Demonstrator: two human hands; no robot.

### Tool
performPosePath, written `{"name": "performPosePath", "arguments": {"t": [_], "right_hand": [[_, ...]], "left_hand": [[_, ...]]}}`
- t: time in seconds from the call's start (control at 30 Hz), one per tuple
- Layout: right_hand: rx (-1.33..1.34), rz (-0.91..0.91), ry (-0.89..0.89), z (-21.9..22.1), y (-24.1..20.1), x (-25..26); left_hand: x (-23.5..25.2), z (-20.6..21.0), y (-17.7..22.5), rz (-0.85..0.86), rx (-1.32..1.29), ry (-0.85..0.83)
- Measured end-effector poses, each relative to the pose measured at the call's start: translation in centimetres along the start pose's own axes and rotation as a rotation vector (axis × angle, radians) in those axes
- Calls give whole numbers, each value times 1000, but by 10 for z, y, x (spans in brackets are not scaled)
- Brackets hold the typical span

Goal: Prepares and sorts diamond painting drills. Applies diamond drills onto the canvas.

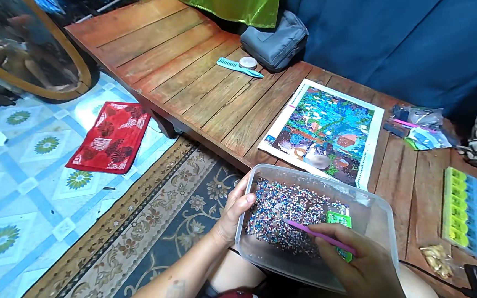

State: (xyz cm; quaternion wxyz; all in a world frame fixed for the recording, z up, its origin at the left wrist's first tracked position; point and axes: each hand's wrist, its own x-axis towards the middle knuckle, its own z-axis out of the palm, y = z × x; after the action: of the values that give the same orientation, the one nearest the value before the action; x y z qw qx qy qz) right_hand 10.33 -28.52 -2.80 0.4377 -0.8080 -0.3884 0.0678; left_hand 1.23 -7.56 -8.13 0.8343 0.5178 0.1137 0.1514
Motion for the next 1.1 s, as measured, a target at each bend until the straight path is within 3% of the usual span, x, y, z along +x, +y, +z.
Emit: {"name": "performPosePath", "arguments": {"t": [0.6, 1.1], "right_hand": [[-82, -7, 1, 1, -8, 2], [27, 63, -17, -7, 1, 3]], "left_hand": [[1, 1, 0, -3, -28, 5], [1, 1, 0, -6, -53, 1]]}}
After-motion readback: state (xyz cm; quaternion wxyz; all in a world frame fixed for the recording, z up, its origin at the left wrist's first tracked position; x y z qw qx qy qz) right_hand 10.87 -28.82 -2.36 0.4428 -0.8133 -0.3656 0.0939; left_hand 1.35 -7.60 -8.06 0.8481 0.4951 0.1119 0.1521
